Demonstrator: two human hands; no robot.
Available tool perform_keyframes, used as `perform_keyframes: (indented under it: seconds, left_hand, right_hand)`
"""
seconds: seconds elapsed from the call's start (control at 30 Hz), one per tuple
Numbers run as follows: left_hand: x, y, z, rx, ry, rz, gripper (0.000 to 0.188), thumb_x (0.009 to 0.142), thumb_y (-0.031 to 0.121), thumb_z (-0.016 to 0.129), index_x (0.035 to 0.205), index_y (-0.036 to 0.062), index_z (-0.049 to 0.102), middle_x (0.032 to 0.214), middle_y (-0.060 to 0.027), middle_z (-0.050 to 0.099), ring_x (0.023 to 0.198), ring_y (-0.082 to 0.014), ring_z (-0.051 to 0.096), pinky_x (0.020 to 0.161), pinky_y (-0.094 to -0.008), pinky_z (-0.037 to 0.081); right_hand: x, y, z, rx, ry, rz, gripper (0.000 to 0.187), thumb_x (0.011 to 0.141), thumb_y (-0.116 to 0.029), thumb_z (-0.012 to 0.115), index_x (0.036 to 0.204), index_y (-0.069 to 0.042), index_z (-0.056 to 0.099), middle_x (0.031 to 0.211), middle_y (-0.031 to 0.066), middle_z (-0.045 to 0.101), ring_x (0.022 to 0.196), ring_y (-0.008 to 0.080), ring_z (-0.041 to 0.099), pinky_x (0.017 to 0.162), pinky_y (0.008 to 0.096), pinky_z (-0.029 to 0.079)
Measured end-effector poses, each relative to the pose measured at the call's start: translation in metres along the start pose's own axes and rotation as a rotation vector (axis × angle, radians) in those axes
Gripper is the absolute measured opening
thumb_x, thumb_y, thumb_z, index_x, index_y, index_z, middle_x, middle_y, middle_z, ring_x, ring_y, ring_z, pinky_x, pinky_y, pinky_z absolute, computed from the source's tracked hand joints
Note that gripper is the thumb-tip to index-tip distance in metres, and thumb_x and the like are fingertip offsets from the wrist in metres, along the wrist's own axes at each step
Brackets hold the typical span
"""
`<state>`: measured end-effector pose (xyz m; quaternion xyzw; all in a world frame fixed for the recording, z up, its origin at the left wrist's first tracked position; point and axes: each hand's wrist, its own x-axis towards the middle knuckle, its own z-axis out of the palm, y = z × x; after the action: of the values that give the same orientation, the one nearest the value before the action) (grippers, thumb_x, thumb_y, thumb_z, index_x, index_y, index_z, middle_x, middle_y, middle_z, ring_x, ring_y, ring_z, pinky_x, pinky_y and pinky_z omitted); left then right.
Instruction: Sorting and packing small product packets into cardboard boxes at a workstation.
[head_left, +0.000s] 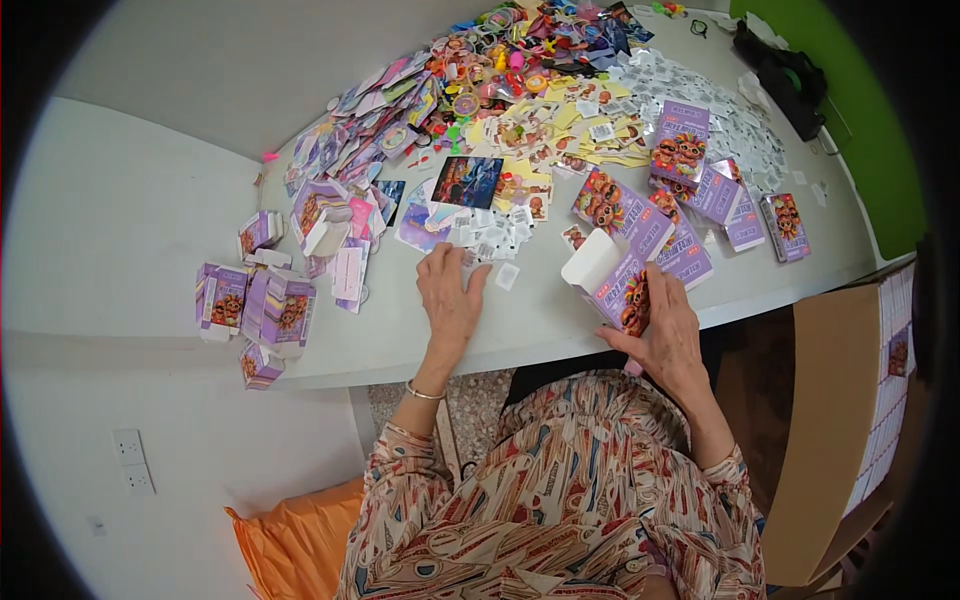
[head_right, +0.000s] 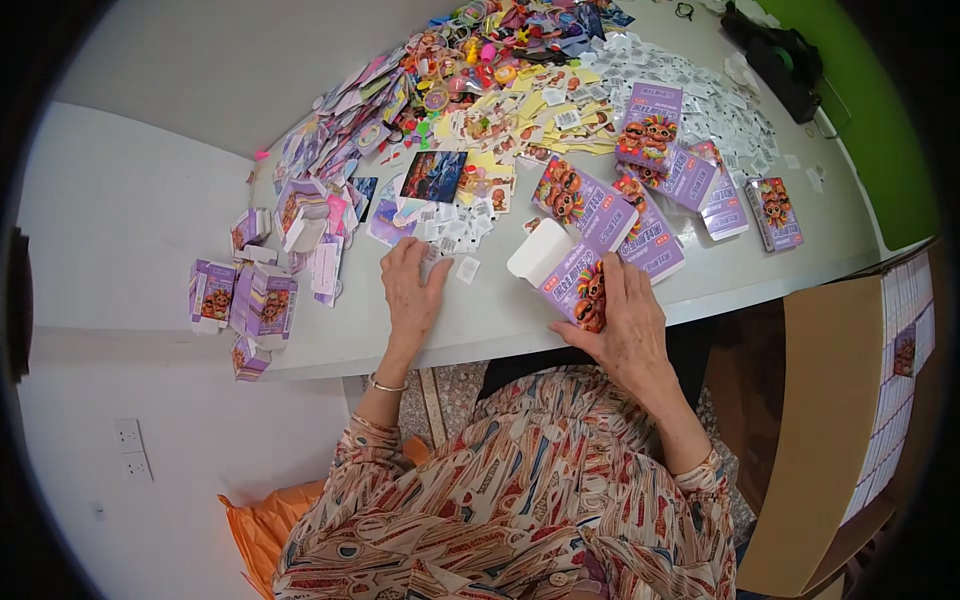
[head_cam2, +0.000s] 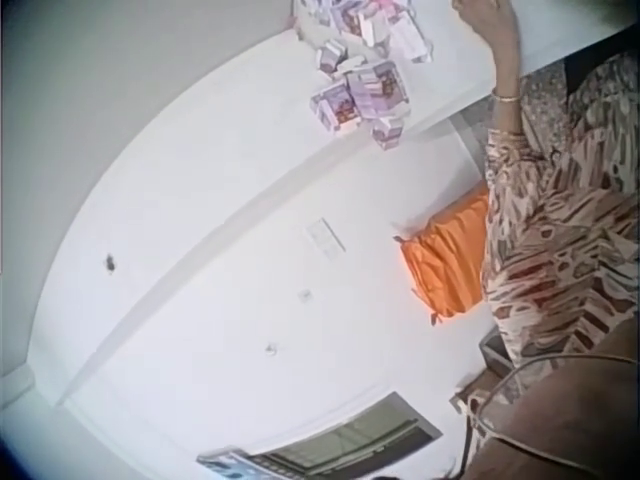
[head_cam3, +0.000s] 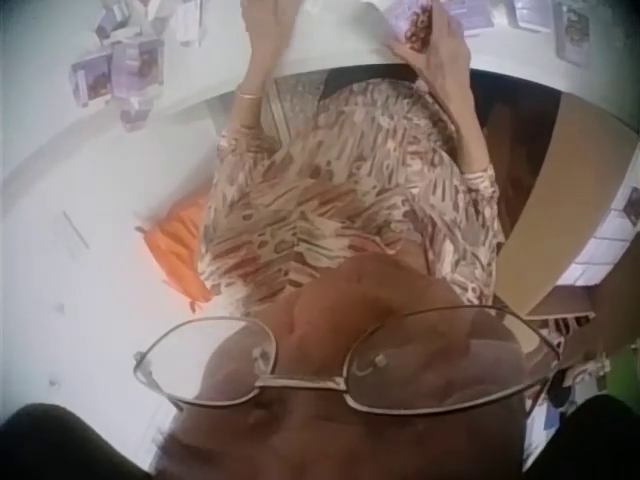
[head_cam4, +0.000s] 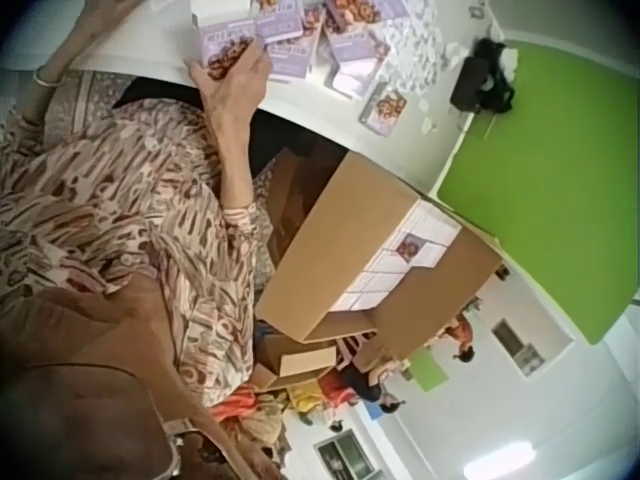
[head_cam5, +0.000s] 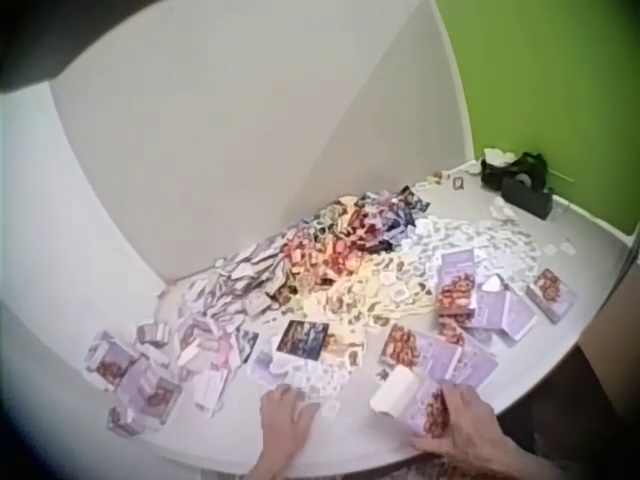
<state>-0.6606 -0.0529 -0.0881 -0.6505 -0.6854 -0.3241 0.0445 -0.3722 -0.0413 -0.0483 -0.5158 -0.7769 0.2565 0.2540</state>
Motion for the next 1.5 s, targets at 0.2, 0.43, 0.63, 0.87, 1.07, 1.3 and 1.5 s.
perform_keyframes:
  seconds: [0.2,0.43,0.63,0.87,1.07,1.3,1.5]
  left_hand:
    - [0.003,-0.020,0.005,-0.001,0.021,-0.054,0.013,0.081,0.006,0.066,0.090,0.0021,0.058,0.095,-0.0109,0.058,0.090,-0.0316,0.051,0.079,-0.0429,0.041]
    - [-0.006,0.017,-0.017,-0.210,-0.131,-0.123,0.016,0.085,0.009,0.064,0.098,-0.0003,0.059,0.097,-0.0135,0.060,0.093,-0.0303,0.054,0.082,-0.0376,0.043]
    - [-0.014,0.008,-0.009,0.166,-0.131,-0.174,0.052,0.079,0.030,0.074,0.117,-0.0023,0.056,0.121,-0.0153,0.052,0.109,-0.0349,0.045,0.093,-0.0431,0.037]
    - [-0.024,0.038,-0.014,0.025,-0.243,-0.151,0.052,0.077,0.032,0.075,0.112,-0.0015,0.058,0.121,-0.0142,0.051,0.109,-0.0333,0.045,0.095,-0.0431,0.035]
    - [-0.021,0.043,-0.001,0.006,-0.167,-0.070,0.045,0.077,0.028,0.075,0.108,0.0009,0.059,0.115,-0.0120,0.052,0.104,-0.0319,0.044,0.087,-0.0432,0.037]
    - [-0.008,0.049,0.014,-0.021,-0.191,0.053,0.020,0.080,0.010,0.067,0.096,0.0016,0.060,0.098,-0.0120,0.057,0.090,-0.0312,0.053,0.077,-0.0415,0.043]
    - [0.000,0.038,0.016,0.092,-0.202,0.223,0.012,0.081,0.005,0.065,0.092,0.0024,0.060,0.085,-0.0103,0.058,0.078,-0.0277,0.054,0.067,-0.0374,0.046]
  right_hand:
    - [-0.012,0.006,-0.007,-0.119,0.001,-0.070,0.098,0.065,-0.046,0.081,0.131,0.010,0.036,0.106,0.0235,0.053,0.100,0.0394,0.053,0.082,0.0437,0.047]
    - [-0.022,0.008,-0.013,-0.140,-0.118,-0.028,0.099,0.065,-0.049,0.080,0.131,0.010,0.035,0.107,0.0225,0.053,0.100,0.0380,0.054,0.081,0.0431,0.047]
    - [-0.026,0.009,-0.016,-0.147,-0.091,-0.054,0.099,0.065,-0.049,0.080,0.131,0.010,0.035,0.107,0.0214,0.054,0.100,0.0368,0.054,0.081,0.0425,0.048]
    - [-0.026,0.013,-0.014,-0.153,-0.068,-0.049,0.099,0.064,-0.048,0.081,0.130,0.010,0.036,0.106,0.0208,0.054,0.098,0.0364,0.054,0.080,0.0426,0.048]
    - [-0.024,0.007,-0.016,-0.171,-0.090,-0.055,0.097,0.064,-0.045,0.081,0.131,0.009,0.036,0.103,0.0186,0.053,0.094,0.0340,0.053,0.078,0.0414,0.047]
    - [-0.020,-0.004,-0.015,-0.327,-0.127,-0.037,0.091,0.058,-0.031,0.086,0.127,0.003,0.038,0.098,0.0130,0.049,0.088,0.0286,0.050,0.076,0.0365,0.045]
    - [-0.018,-0.005,-0.012,-0.407,-0.174,-0.057,0.090,0.056,-0.031,0.086,0.125,0.002,0.040,0.097,0.0120,0.048,0.090,0.0271,0.050,0.076,0.0365,0.044]
